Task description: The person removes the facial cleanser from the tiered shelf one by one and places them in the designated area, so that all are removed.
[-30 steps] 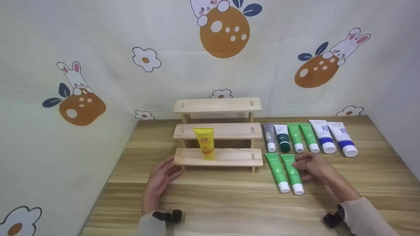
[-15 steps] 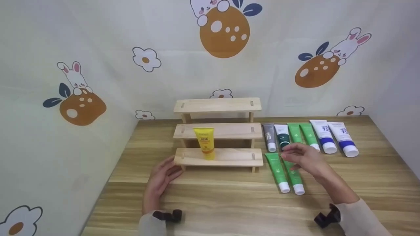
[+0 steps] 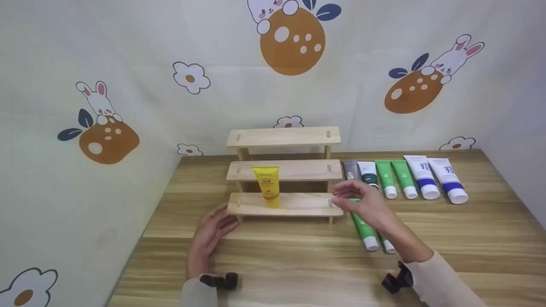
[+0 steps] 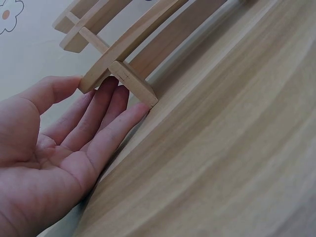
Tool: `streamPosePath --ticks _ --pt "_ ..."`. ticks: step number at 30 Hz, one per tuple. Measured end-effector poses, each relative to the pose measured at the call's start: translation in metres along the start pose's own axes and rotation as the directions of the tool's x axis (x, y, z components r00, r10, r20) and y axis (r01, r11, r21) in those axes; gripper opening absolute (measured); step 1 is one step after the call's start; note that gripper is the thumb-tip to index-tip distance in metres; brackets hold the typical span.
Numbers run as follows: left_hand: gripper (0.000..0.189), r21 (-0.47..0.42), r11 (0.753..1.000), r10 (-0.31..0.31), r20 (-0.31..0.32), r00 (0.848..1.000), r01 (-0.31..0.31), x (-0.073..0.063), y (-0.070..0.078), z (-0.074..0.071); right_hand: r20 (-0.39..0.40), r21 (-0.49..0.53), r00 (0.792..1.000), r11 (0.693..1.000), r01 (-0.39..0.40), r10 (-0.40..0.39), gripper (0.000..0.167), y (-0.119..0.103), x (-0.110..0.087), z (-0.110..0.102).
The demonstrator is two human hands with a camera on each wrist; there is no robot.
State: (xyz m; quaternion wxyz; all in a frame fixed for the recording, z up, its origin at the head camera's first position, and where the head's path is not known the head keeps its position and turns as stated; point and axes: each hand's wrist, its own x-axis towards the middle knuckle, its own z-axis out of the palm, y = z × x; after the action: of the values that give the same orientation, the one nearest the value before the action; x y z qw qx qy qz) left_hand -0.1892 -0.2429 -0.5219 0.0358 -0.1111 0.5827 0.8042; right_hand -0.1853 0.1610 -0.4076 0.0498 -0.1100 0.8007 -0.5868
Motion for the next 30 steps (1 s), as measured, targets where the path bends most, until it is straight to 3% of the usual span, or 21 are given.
streamPosePath --ticks 3,10,20,30 --pt "0.046 -0.002 1.000 0.002 -0.002 1.000 -0.002 0.000 0.000 0.000 0.004 -0.026 0.999 0.999 0.041 -0.040 0.037 -0.001 0.004 0.011" --pt "0.046 -0.020 1.000 0.014 0.012 1.000 -0.013 -0.001 0.000 -0.001 0.028 0.037 0.996 0.996 0.084 -0.085 0.043 0.006 0.016 0.038" --pt "0.047 0.002 1.000 0.007 -0.004 1.000 -0.007 0.000 -0.002 -0.002 0.007 0.125 1.000 0.992 0.028 -0.029 0.042 0.011 0.030 0.078" --pt "0.047 0.052 0.999 -0.015 -0.010 1.000 0.015 0.001 0.000 -0.002 -0.017 0.202 0.998 0.977 0.066 -0.064 0.046 0.009 0.041 0.106"
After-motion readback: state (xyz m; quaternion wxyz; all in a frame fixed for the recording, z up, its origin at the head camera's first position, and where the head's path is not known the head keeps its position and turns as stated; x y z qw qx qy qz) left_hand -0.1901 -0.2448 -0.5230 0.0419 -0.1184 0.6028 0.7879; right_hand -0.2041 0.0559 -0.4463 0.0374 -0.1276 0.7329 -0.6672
